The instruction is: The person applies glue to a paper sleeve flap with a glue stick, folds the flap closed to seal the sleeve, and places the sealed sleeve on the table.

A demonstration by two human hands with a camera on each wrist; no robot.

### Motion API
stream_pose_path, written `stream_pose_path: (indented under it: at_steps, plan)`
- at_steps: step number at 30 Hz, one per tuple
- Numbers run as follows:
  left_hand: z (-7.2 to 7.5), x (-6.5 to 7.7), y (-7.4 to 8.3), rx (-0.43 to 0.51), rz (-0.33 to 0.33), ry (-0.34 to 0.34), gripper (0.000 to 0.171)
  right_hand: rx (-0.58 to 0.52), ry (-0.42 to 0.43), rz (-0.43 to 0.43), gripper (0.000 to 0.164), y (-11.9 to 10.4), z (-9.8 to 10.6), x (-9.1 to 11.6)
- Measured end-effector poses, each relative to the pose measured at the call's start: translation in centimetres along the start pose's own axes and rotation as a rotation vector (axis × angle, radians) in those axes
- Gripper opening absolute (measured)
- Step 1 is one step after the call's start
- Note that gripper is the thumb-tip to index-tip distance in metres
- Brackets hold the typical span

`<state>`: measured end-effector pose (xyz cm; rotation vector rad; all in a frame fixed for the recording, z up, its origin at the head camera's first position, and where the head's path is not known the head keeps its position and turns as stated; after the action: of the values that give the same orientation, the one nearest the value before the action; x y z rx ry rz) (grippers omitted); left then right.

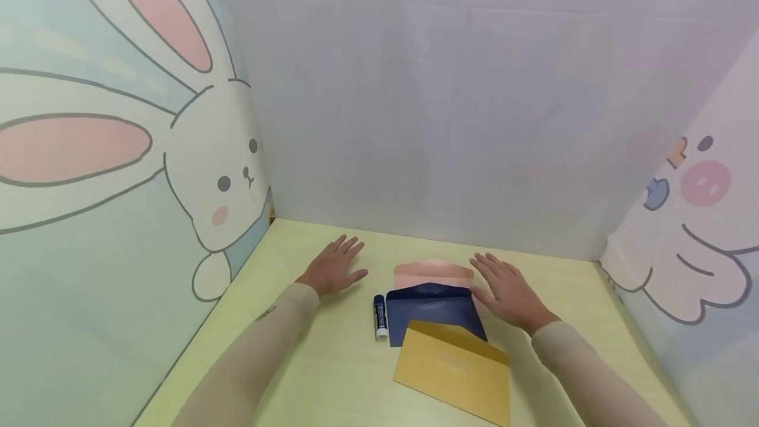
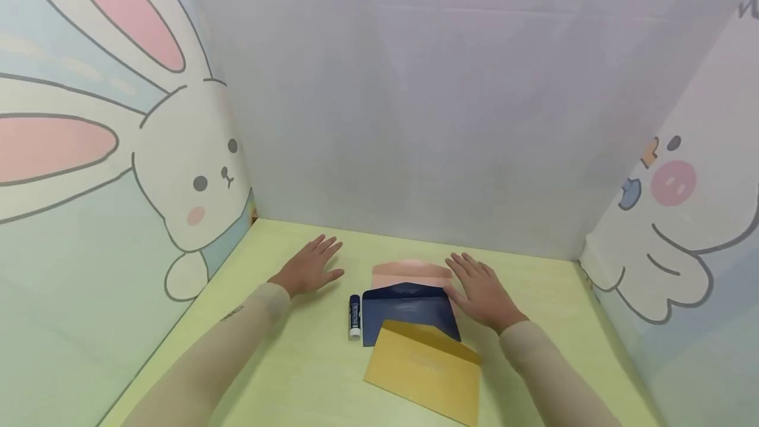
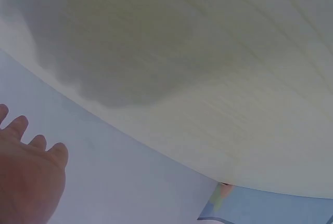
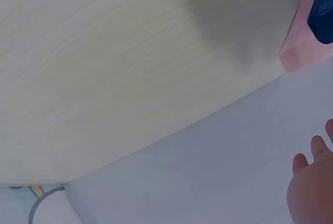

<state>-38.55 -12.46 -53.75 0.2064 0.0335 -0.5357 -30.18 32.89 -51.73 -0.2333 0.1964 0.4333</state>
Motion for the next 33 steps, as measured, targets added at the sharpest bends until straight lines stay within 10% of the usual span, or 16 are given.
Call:
stream_pose_path:
  at_steps: [26,33]
  plan:
    - [-0.2,0.0,-0.6,-0.003,-0.004,-0.013,0.085,0.077,0.004,0.393,0.048,-13.0,-2.7,-5.4]
    - [-0.4,0.1,-0.7,0.010,0.006,-0.016,0.085,0.314,0.079,0.453,0.040,-15.6,-4.8,-6.2]
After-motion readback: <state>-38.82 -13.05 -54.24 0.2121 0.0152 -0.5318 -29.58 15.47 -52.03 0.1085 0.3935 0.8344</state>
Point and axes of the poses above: each hand's wrist, its own x-axis away from the middle knuckle, its own z-axis out of the back of the hand, y = z × x, the point moved 2 cm from there along -x, towards the middle knuckle, and after that the axes turned 2 degrees about -z, right-handed, at the moved point
